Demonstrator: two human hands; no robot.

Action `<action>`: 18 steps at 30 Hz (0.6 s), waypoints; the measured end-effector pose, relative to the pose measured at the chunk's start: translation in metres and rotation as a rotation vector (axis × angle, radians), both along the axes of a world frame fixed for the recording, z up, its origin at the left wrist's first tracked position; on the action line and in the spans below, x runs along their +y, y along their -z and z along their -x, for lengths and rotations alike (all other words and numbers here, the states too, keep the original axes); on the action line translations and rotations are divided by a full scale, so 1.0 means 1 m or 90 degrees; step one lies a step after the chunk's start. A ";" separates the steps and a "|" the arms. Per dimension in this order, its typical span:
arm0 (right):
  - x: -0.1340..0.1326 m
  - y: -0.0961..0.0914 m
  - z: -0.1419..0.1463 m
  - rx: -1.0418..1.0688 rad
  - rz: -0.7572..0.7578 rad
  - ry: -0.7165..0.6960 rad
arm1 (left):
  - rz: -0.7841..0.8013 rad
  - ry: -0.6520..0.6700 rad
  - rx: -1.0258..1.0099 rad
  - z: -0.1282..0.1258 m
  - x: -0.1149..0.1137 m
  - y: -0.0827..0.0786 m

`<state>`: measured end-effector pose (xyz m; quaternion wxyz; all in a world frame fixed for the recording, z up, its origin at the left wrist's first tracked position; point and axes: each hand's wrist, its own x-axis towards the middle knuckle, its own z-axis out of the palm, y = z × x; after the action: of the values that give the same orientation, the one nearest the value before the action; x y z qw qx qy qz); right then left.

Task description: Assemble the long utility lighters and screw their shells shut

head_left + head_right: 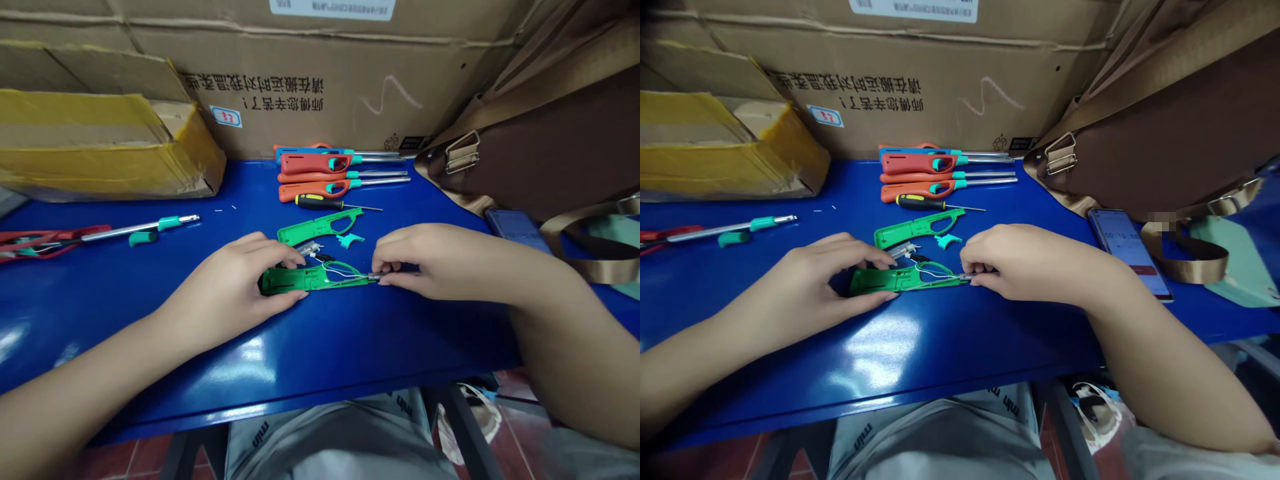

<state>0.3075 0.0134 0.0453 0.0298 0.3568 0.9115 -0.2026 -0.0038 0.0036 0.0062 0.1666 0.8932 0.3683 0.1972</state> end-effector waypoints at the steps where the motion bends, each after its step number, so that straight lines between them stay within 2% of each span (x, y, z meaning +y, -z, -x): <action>1: 0.000 0.001 0.001 0.001 -0.019 -0.009 | 0.001 -0.005 -0.001 0.000 0.000 0.000; 7: 0.001 0.005 0.006 0.016 -0.106 -0.067 | 0.009 -0.045 0.000 0.000 0.001 0.002; 18: -0.005 0.003 0.012 -0.028 -0.157 -0.085 | 0.021 -0.050 -0.001 0.000 0.001 0.002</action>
<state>0.2957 0.0086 0.0420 0.0191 0.3004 0.9504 -0.0788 -0.0034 0.0043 0.0045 0.1738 0.8750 0.4061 0.1979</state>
